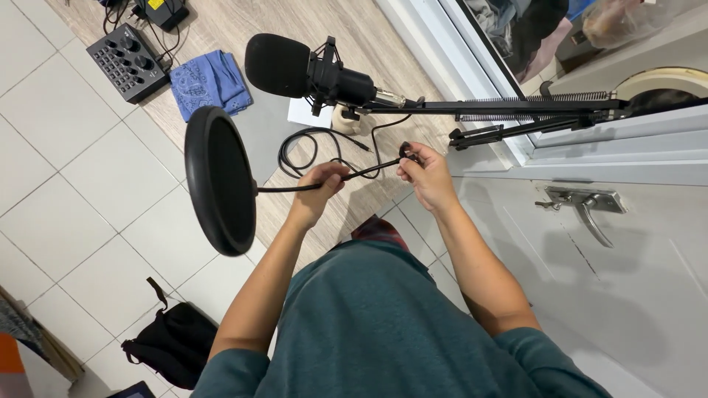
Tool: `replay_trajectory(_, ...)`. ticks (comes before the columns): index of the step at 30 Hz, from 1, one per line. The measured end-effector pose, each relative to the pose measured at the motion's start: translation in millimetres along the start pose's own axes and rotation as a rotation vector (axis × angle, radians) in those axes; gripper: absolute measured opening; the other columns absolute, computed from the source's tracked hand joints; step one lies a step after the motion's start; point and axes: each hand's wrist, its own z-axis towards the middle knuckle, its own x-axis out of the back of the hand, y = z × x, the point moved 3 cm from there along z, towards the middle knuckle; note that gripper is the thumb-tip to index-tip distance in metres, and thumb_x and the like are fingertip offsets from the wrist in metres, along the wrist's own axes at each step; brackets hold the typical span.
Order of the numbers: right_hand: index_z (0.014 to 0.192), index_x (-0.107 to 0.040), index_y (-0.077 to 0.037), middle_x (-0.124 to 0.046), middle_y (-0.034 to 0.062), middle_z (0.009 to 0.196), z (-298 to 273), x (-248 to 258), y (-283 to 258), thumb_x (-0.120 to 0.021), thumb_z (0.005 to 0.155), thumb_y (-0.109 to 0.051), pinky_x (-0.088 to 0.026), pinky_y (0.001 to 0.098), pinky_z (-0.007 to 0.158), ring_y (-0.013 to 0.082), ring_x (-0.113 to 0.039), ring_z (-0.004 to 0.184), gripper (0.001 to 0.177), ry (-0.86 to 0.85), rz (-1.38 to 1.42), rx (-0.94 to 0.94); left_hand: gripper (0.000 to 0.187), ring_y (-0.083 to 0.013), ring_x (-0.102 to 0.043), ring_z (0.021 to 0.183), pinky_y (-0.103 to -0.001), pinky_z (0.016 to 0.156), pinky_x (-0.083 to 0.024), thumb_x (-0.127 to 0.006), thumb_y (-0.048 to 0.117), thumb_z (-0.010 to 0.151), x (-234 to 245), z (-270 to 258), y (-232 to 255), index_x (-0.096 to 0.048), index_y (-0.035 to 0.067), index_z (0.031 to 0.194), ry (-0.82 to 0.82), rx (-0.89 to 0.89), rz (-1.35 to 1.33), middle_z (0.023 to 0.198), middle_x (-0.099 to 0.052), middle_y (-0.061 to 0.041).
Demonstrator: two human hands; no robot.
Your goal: Assemble a pop filter and shock mount onto a microphone arm stand.
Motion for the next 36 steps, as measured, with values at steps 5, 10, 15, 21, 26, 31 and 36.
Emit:
replay_trajectory(5,0.120,-0.064,0.004,-0.066,0.0035,0.098,-5,-9,-15,-0.065,0.094,0.004,-0.053,0.0238,0.067,0.0119,-0.064,0.076,0.026,0.128,-0.101,0.058,0.020,-0.0226,-0.067,0.114,-0.044,0.096,-0.058,-0.060,0.014,0.101,39,-5,-8,-0.059,0.009,0.120,0.153,-0.042,-0.410,0.119,-0.067,-0.008)
replay_trajectory(10,0.122,-0.064,0.003,-0.066,0.0061,0.094,-9,-14,-22,-0.067,0.094,0.004,-0.053,0.0235,0.066,0.0117,-0.064,0.074,0.029,0.183,-0.175,0.122,0.026,-0.0212,-0.064,0.119,-0.054,0.099,-0.058,-0.058,0.032,0.108,74,-18,-7,-0.052,0.015,0.128,0.237,-0.183,-0.434,0.121,-0.065,-0.008)
replay_trajectory(15,0.119,-0.061,0.001,-0.069,0.0040,0.101,-9,-41,-38,-0.067,0.094,-0.002,-0.058,0.0231,0.072,0.0102,-0.070,0.082,0.026,0.190,-0.291,0.226,0.036,-0.0186,-0.066,0.102,-0.047,0.095,-0.058,-0.056,0.039,0.108,83,-37,31,-0.051,0.012,0.131,0.296,-0.205,-0.268,0.108,-0.067,-0.008)
replay_trajectory(21,0.116,-0.069,0.000,-0.070,0.0025,0.099,0,-43,-41,-0.080,0.090,-0.008,-0.051,0.0205,0.071,0.0049,-0.060,0.081,0.029,0.184,-0.715,0.454,0.040,-0.0183,-0.062,0.075,-0.044,0.097,-0.059,-0.067,0.033,0.111,84,-45,67,-0.059,-0.003,0.127,0.024,-0.251,-0.477,0.084,-0.063,-0.009)
replay_trajectory(26,0.113,-0.071,0.001,-0.073,0.0020,0.093,-6,-54,-39,-0.078,0.092,-0.011,-0.052,0.0211,0.069,0.0052,-0.063,0.078,0.024,0.130,-0.841,0.514,0.046,-0.0102,-0.054,0.085,-0.040,0.090,-0.051,-0.072,0.028,0.101,33,-65,163,-0.053,0.002,0.135,-0.163,-0.280,-0.391,0.097,-0.057,-0.001)
replay_trajectory(31,0.112,-0.075,-0.001,-0.071,0.0025,0.082,-6,-54,-32,-0.075,0.093,-0.013,-0.051,0.0238,0.062,0.0070,-0.063,0.069,0.023,-0.008,-0.787,0.269,0.044,-0.0135,-0.058,0.088,-0.053,0.103,-0.058,-0.063,0.029,0.110,15,-62,202,-0.051,0.001,0.141,-0.347,-0.213,-0.818,0.090,-0.056,-0.002)
replay_trajectory(36,0.107,-0.076,0.001,-0.070,0.0062,0.076,-11,-53,-29,-0.074,0.092,-0.014,-0.053,0.0264,0.057,0.0115,-0.063,0.062,0.021,-0.199,-0.689,-0.009,0.040,-0.0199,-0.063,0.107,-0.066,0.104,-0.053,-0.059,0.026,0.110,22,-46,200,-0.049,0.001,0.140,-0.550,-0.212,-0.933,0.111,-0.068,-0.011)
